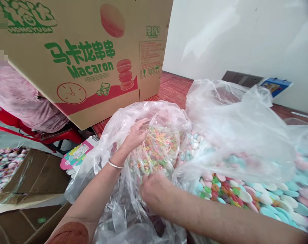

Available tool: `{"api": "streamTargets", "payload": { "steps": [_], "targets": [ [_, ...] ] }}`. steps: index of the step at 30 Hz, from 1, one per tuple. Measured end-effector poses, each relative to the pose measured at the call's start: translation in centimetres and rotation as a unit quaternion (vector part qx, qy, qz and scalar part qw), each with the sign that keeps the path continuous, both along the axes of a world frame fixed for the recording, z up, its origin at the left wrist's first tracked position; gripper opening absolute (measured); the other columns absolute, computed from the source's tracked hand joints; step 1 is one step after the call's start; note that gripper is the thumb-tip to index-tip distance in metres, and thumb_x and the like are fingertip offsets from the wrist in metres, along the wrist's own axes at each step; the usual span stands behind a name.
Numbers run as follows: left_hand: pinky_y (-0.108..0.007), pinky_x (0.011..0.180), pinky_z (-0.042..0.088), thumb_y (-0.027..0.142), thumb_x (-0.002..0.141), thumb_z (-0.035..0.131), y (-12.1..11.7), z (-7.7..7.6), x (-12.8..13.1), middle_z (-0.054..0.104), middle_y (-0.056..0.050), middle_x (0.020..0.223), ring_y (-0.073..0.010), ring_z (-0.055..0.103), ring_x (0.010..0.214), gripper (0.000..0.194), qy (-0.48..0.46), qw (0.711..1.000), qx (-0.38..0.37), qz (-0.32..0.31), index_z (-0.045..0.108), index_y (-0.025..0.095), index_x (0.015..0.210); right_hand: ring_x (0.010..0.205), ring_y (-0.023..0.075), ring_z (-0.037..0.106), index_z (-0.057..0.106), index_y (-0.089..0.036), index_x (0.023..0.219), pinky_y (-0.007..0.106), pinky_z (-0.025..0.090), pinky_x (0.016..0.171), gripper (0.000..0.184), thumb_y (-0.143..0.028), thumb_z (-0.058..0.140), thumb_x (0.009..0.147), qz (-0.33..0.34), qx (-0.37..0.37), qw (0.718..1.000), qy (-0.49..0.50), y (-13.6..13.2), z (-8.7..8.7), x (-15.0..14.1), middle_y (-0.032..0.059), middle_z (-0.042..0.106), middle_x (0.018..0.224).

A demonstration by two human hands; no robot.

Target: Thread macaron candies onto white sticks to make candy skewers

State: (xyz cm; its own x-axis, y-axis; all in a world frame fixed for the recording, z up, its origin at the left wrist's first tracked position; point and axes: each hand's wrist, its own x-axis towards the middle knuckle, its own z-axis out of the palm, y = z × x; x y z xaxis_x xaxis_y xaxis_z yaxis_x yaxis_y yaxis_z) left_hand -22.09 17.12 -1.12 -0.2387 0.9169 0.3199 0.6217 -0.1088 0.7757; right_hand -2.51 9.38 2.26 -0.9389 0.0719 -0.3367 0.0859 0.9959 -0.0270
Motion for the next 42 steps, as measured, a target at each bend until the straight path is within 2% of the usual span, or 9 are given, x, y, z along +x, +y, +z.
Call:
{"api": "streamTargets", "payload": {
  "steps": [4,8,17,22,26,31,35,38,42],
  "targets": [
    [-0.036,0.084,0.056,0.041,0.096,0.041,-3.3,1.7,-0.1,0.074,-0.01,0.098,-0.0215,0.071,0.087,0.039,-0.035,0.99,-0.071,-0.119,0.07,0.016,0.102,0.072,0.0312,0.072,0.077,-0.009,0.084,0.041,0.051,0.058,0.019,-0.002,0.061,0.077,-0.14,0.083,0.985,-0.051,4.3,0.2,-1.6,0.0181,0.076,0.082],
    [-0.029,0.059,0.051,0.036,0.084,0.059,-5.9,0.4,0.2,0.065,-0.002,0.058,-0.019,0.063,0.058,0.031,0.014,0.973,-0.156,-0.169,0.069,0.019,0.059,0.075,0.037,0.072,0.076,-0.002,0.086,0.045,0.047,0.06,0.024,0.003,0.056,0.074,-0.26,0.162,0.949,-0.066,9.2,1.2,0.1,0.0267,0.074,0.086],
    [-0.039,0.097,0.046,0.025,0.078,0.07,-2.6,-2.9,1.8,0.071,-0.013,0.107,-0.0305,0.063,0.109,0.014,0.191,0.968,-0.16,-0.035,0.073,0.019,0.09,0.08,0.0352,0.073,0.075,-0.003,0.085,0.04,0.047,0.062,0.017,-0.007,0.059,0.082,-0.35,0.183,0.918,-0.046,11.7,3.3,2.3,0.0278,0.074,0.084],
    [-0.04,0.086,0.051,0.049,0.066,0.081,2.9,-4.3,2.6,0.072,-0.016,0.091,-0.0343,0.068,0.095,0.037,0.209,0.955,-0.211,-0.022,0.073,0.015,0.077,0.085,0.0361,0.074,0.076,-0.002,0.085,0.04,0.05,0.063,0.018,-0.002,0.058,0.082,-0.352,0.172,0.919,-0.033,11.2,2.7,2.3,0.0291,0.074,0.085],
    [-0.043,0.096,0.046,0.043,0.076,0.071,3.1,-5.4,4.0,0.072,-0.018,0.091,-0.0356,0.065,0.107,0.03,0.176,0.96,-0.216,0.023,0.074,0.014,0.079,0.088,0.0351,0.074,0.076,-0.002,0.086,0.04,0.052,0.064,0.027,0.007,0.051,0.079,-0.357,0.166,0.919,-0.026,11.4,2.5,2.5,0.0281,0.074,0.089],
    [-0.043,0.102,0.041,0.025,0.075,0.068,0.1,-5.9,5.4,0.069,-0.017,0.101,-0.0343,0.056,0.119,0.01,0.048,0.976,-0.202,0.065,0.068,0.016,0.077,0.09,0.0329,0.073,0.075,-0.002,0.091,0.041,0.054,0.066,0.027,0.005,0.05,0.085,-0.353,0.16,0.922,-0.013,11.2,2.1,2.9,0.026,0.074,0.091],
    [-0.03,0.076,0.049,0.016,0.065,0.07,-0.2,-4.5,4.5,0.061,-0.004,0.075,-0.0248,0.061,0.091,0.012,-0.142,0.963,-0.215,0.078,0.059,0.018,0.067,0.091,0.0238,0.071,0.071,-0.008,0.098,0.039,0.057,0.075,0.012,-0.014,0.062,0.094,-0.352,0.156,0.923,-0.019,11.0,1.3,3.1,0.0135,0.073,0.097],
    [-0.02,0.05,0.038,0.02,0.068,0.068,-0.2,-2.2,3.8,0.051,0.001,0.066,-0.0137,0.053,0.064,0.016,-0.32,0.92,-0.215,0.067,0.052,0.018,0.069,0.088,0.0178,0.069,0.067,-0.013,0.104,0.036,0.058,0.077,0.019,-0.029,0.066,0.095,-0.348,0.142,0.927,-0.008,11.2,0.9,3.1,0.0052,0.07,0.099],
    [-0.013,0.039,0.026,0.02,0.075,0.06,-1.8,1.7,4.7,0.045,0.001,0.066,-0.0084,0.046,0.056,0.017,-0.523,0.832,-0.182,0.009,0.045,0.018,0.068,0.09,0.0234,0.069,0.07,-0.012,0.094,0.034,0.054,0.072,0.015,-0.01,0.055,0.095,-0.324,0.129,0.934,0.078,10.6,2.5,3.8,0.0124,0.071,0.094]
  ]
}}
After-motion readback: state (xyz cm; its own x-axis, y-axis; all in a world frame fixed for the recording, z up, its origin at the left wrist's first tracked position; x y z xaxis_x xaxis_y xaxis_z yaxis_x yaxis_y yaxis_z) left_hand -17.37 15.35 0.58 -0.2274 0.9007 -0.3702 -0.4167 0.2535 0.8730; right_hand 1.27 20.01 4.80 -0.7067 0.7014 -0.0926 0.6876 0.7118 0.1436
